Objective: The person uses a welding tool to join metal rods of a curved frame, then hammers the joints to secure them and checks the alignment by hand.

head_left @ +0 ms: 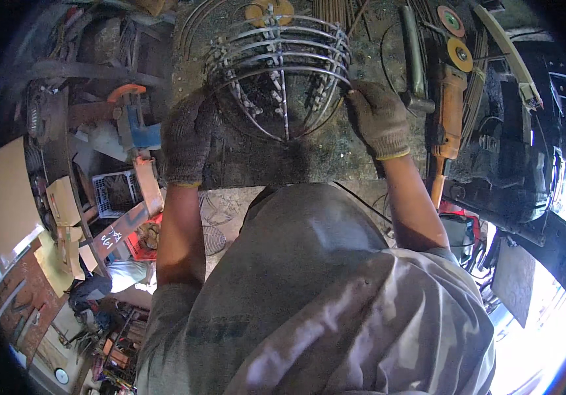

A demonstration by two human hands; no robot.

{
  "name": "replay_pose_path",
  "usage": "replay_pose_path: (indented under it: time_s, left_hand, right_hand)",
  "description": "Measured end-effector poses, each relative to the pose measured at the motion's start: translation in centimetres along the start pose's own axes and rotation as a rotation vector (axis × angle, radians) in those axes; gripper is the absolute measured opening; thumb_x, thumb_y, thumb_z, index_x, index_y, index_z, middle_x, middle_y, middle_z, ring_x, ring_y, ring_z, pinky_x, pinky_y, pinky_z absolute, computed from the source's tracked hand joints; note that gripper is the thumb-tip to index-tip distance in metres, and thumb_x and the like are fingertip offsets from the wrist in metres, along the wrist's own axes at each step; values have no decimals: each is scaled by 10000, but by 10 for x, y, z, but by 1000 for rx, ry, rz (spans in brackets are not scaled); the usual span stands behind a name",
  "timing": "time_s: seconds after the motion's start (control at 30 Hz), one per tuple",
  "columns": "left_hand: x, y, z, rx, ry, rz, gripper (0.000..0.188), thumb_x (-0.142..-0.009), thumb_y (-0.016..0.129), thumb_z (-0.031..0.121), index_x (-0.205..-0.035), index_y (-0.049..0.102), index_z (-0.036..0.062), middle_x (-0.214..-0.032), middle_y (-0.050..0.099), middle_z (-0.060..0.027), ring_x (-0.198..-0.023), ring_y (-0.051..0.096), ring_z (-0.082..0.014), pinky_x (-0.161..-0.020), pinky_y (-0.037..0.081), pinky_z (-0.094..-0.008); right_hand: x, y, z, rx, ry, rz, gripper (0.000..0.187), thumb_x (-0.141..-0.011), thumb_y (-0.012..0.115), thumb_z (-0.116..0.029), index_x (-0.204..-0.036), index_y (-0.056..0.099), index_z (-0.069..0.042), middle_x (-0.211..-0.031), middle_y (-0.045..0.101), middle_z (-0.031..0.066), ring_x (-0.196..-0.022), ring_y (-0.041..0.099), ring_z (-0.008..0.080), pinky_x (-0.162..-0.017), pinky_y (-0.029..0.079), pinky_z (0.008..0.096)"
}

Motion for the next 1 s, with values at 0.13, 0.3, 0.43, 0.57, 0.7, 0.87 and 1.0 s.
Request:
replay_pose_path:
  time_s: [0.13,0.3,0.43,0.57,0.7,0.87,1.0]
  left_hand:
    - [-1,-1,0,-15,4,15,321,-989,646,247,-1222,703,35,-1174,725,-176,-1091,692,-325,-952,515,-408]
    - [1,-3,7,-54,63,113,217,-931,697,193,-1084,726,43,-1047,734,-182,-954,699,-379,-862,542,-449]
    - [-2,-5,11,-82,66,91,231,-931,698,222,-1076,734,46,-1016,736,-184,-936,701,-376,-855,542,-450]
    - [1,1,-2,-76,-4,7,260,-948,683,178,-1168,714,44,-1137,733,-176,-1049,704,-353,-918,532,-412]
    - [-1,-1,5,-86,13,83,252,-925,705,246,-1088,741,57,-1026,740,-183,-941,703,-391,-833,546,-452]
    - [-4,-5,13,-31,92,124,237,-924,708,224,-1089,740,58,-1043,740,-183,-944,705,-389,-808,552,-453]
    - [-2,-2,5,-49,100,123,236,-926,705,214,-1105,734,62,-1060,738,-181,-959,704,-385,-829,546,-459]
  right_hand:
    - [-5,0,-4,3,17,-9,219,-910,689,-257,-1033,770,-95,-977,739,179,-922,709,369,-820,558,444]
    - [-4,2,-2,37,31,-32,217,-903,691,-252,-1030,771,-95,-969,736,176,-909,706,374,-811,556,451]
    - [-4,2,-2,41,22,-43,213,-919,685,-195,-1025,731,-16,-1001,724,201,-906,709,379,-791,550,423]
    - [-4,2,-2,-9,55,-64,231,-922,684,-201,-1050,735,-16,-1005,724,202,-914,708,376,-801,550,421]
    - [-6,1,-5,4,35,-47,220,-909,692,-230,-1026,751,-53,-966,725,197,-899,704,384,-799,552,446]
    - [-4,2,-2,-36,7,-13,211,-906,692,-235,-1010,757,-64,-955,726,190,-892,698,389,-797,551,457]
    - [-4,4,2,2,14,-24,211,-912,684,-234,-1015,757,-64,-957,728,186,-891,697,389,-799,551,457]
Point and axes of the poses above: each hand's wrist, its own x-axis away from the middle knuckle, its own y-axis out of the palm, z = x × y, the point moved 5 cm from there along -x, towards the middle knuckle
